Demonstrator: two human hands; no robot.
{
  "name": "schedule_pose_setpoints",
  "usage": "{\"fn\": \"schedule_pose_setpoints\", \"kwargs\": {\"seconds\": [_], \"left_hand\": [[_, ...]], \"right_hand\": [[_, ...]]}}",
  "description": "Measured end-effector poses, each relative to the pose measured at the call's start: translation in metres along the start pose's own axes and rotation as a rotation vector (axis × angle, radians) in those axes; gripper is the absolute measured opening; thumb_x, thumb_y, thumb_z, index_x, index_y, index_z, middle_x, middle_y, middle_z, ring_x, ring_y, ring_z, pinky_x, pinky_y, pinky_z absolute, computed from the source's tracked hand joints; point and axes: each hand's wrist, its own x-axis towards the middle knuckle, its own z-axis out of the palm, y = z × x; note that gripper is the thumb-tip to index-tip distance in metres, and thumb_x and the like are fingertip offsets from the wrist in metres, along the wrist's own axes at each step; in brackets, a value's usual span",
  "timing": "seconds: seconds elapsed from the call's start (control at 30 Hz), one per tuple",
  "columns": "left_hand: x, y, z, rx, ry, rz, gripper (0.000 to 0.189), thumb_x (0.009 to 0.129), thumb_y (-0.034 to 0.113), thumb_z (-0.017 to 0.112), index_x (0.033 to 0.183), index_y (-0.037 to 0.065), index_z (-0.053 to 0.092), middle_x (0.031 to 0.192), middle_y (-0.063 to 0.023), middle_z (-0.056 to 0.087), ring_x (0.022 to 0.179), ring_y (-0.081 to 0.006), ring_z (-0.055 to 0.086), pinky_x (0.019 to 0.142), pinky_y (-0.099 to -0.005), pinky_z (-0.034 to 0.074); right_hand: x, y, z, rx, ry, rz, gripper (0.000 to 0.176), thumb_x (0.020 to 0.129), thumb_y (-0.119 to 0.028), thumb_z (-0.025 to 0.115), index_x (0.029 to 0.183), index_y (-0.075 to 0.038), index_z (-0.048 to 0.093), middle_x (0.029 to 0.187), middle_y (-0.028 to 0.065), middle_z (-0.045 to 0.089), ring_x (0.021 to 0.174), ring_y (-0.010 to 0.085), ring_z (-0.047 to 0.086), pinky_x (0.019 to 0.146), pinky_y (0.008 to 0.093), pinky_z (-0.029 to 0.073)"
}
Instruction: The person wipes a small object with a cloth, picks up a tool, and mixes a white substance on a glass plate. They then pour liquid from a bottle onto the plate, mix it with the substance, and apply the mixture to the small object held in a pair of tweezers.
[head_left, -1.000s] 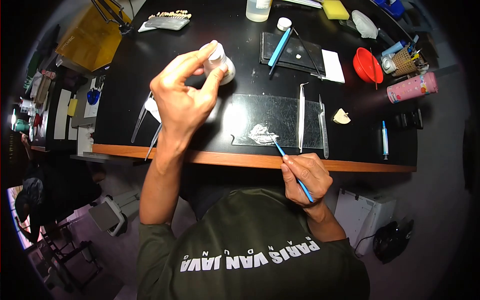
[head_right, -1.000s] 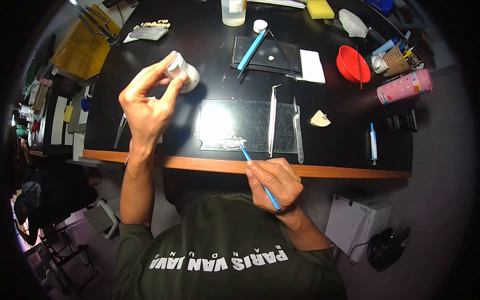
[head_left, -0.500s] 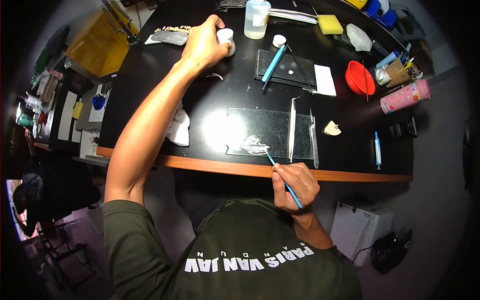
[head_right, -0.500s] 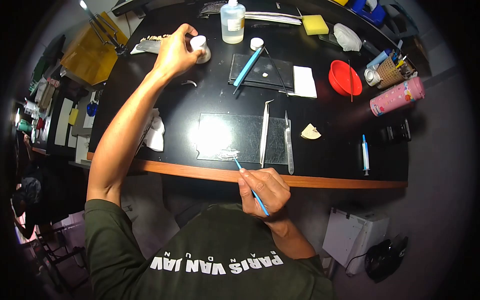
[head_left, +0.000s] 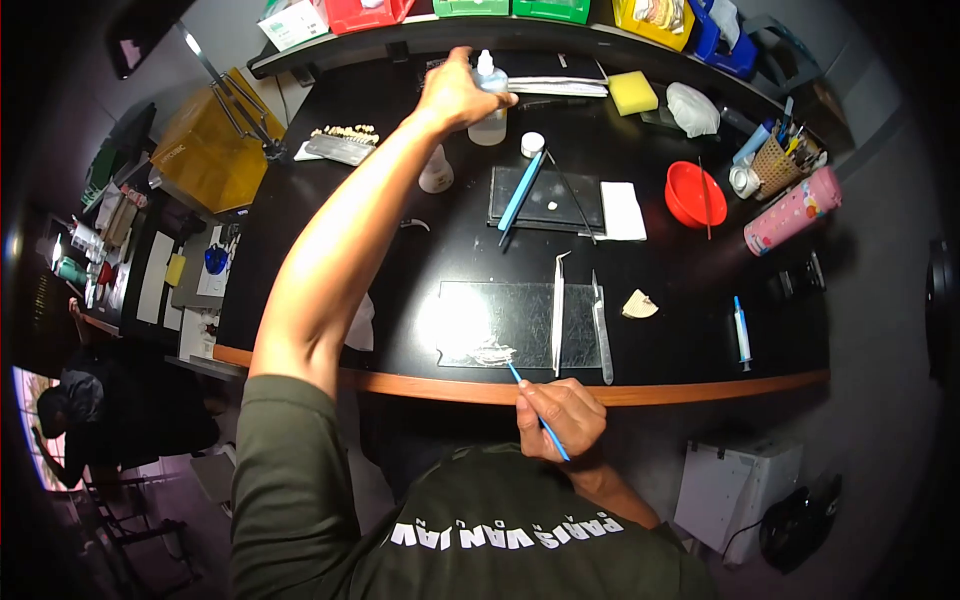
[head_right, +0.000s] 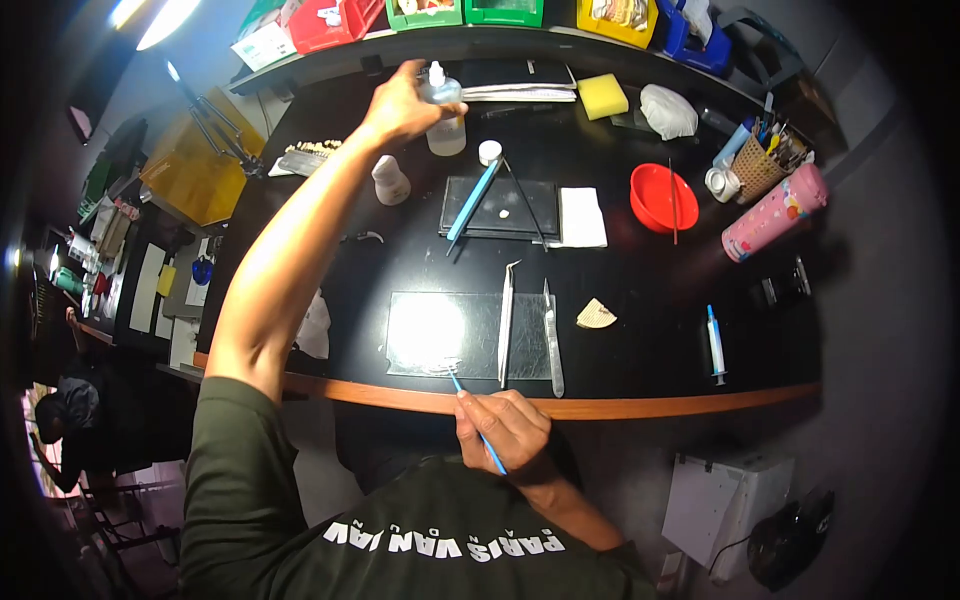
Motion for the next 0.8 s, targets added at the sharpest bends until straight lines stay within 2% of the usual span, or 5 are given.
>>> {"fn": "schedule_pose_setpoints", "kwargs": {"seconds": [0.23, 0.4, 0.53, 0.67, 0.8], "left_hand": [[0.019, 0.0, 0.003, -0.121, 0.178, 0.125, 0.069, 0.076, 0.043, 0.1, 0.123, 0.001, 0.071, 0.113, -0.0176, 0.08, 0.106, -0.0266, 0.078, 0.096, -0.0383, 0.061], [-0.007, -0.004, -0.082, 0.061, 0.39, 0.256, 0.087, 0.075, 0.058, 0.095, 0.132, -0.002, 0.066, 0.125, -0.0207, 0.077, 0.116, -0.0305, 0.075, 0.103, -0.0393, 0.057], [-0.062, -0.014, -0.141, -0.051, 0.189, 0.223, 0.079, 0.079, 0.044, 0.097, 0.135, -0.001, 0.065, 0.123, -0.0174, 0.077, 0.114, -0.0222, 0.074, 0.101, -0.0384, 0.058], [-0.093, -0.061, -0.131, -0.23, 0.15, 0.101, 0.079, 0.075, 0.038, 0.099, 0.137, 0.003, 0.064, 0.115, -0.0187, 0.08, 0.108, -0.0239, 0.078, 0.097, -0.0405, 0.062], [-0.104, -0.095, -0.106, -0.038, 0.225, 0.08, 0.08, 0.076, 0.036, 0.098, 0.139, 0.003, 0.063, 0.12, -0.0208, 0.079, 0.111, -0.027, 0.078, 0.1, -0.0402, 0.06]], "right_hand": [[0.0, 0.004, 0.0, 0.01, 0.014, -0.013, 0.028, 0.086, 0.004, 0.078, 0.113, 0.006, 0.075, 0.088, 0.0121, 0.075, 0.073, 0.0248, 0.072, 0.064, 0.0339, 0.059], [0.0, 0.004, -0.001, 0.024, 0.005, 0.004, 0.028, 0.086, 0.004, 0.079, 0.114, 0.006, 0.075, 0.089, 0.012, 0.075, 0.073, 0.025, 0.072, 0.065, 0.0338, 0.059], [-0.001, 0.005, -0.003, 0.039, -0.007, 0.001, 0.028, 0.085, 0.005, 0.079, 0.112, 0.005, 0.075, 0.089, 0.0114, 0.074, 0.073, 0.0247, 0.072, 0.065, 0.0342, 0.059], [-0.001, 0.005, -0.002, 0.053, 0.003, -0.005, 0.026, 0.086, 0.006, 0.078, 0.111, 0.004, 0.076, 0.089, 0.0112, 0.073, 0.072, 0.0255, 0.072, 0.063, 0.0346, 0.059], [0.0, 0.005, -0.002, 0.07, -0.013, 0.012, 0.025, 0.087, 0.005, 0.078, 0.112, 0.004, 0.076, 0.089, 0.0121, 0.072, 0.071, 0.0264, 0.07, 0.062, 0.0352, 0.057]]}}
